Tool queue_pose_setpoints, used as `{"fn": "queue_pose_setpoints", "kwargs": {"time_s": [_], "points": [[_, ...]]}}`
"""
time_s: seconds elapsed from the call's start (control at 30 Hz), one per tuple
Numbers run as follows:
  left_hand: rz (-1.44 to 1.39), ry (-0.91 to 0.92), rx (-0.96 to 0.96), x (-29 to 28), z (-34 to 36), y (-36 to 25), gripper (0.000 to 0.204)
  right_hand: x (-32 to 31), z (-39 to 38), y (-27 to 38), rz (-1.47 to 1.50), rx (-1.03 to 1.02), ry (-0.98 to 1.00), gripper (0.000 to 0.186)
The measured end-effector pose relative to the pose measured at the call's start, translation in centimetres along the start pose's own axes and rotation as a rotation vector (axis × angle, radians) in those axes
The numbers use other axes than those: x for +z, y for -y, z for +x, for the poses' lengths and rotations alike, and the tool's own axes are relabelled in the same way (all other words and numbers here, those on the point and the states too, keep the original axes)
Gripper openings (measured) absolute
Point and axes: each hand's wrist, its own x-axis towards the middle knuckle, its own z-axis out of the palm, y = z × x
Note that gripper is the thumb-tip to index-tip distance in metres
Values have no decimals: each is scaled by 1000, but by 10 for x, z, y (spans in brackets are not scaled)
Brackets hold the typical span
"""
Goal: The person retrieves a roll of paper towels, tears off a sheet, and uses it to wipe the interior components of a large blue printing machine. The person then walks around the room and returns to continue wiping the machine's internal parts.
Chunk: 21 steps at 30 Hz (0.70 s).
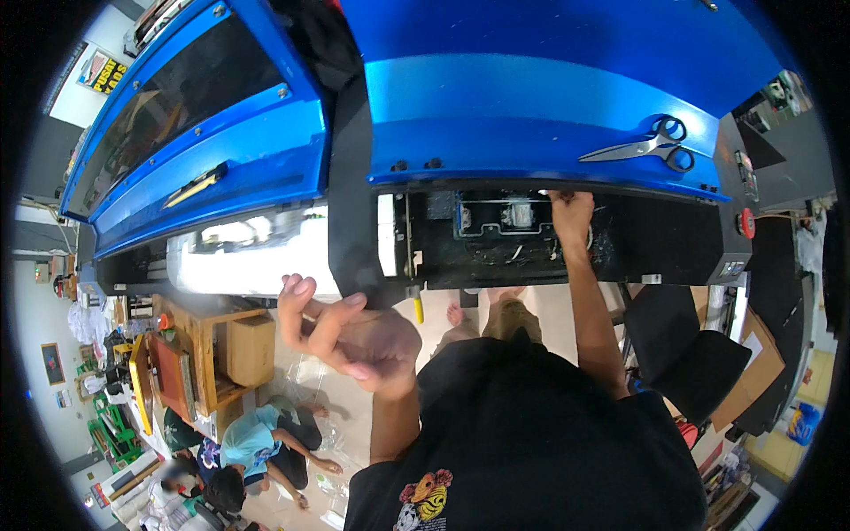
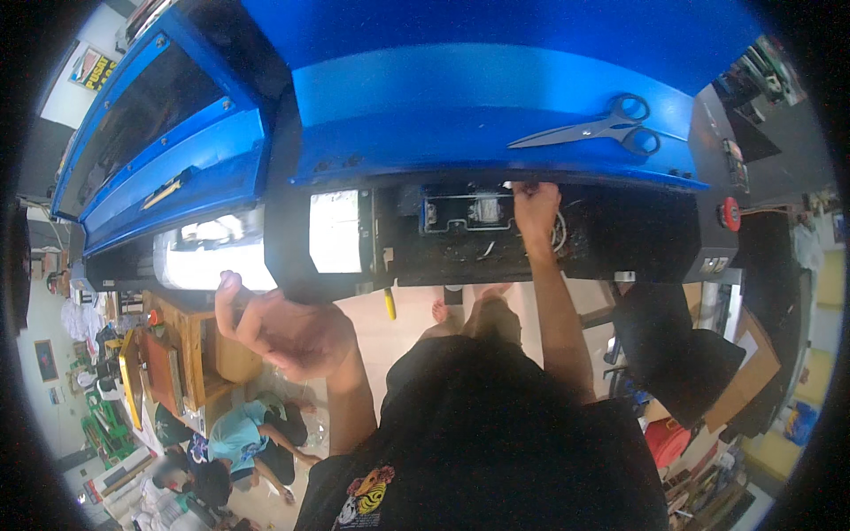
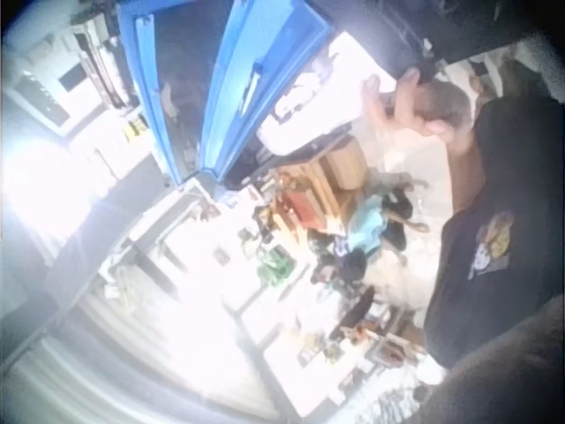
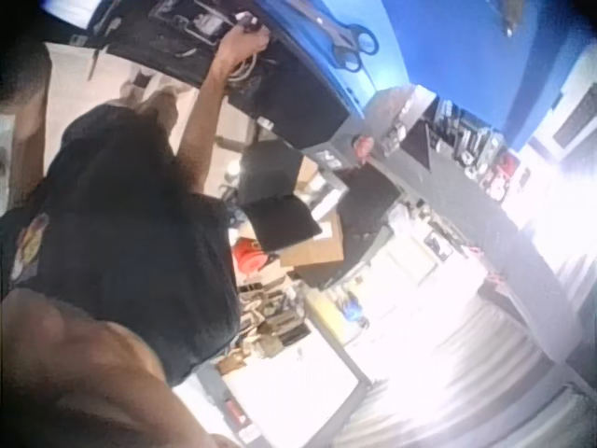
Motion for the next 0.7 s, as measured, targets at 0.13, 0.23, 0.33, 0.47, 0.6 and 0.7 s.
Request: {"fn": "queue_pose_setpoints", "kwargs": {"time_s": [0.13, 0.23, 0.33, 0.47, 0.6, 0.7], "points": [[50, 44, 13, 2, -2, -3, 48, 0, -4, 11, -164, -197, 96, 12], [112, 77, 53, -1, 0, -2, 46, 29, -29, 26, -428, -312, 262, 20], [143, 83, 69, 1, 2, -2, 46, 52, -33, 30, -650, -587, 292, 8], [183, 96, 98, -3, 3, -1, 46, 72, -40, 27, -699, -691, 604, 15], [107, 45, 115, 0, 3, 6, 44, 81, -42, 34, -738, -716, 553, 16], [65, 117, 180, 1, -1, 4, 39, 76, -34, 39, -825, -683, 618, 18]]}}
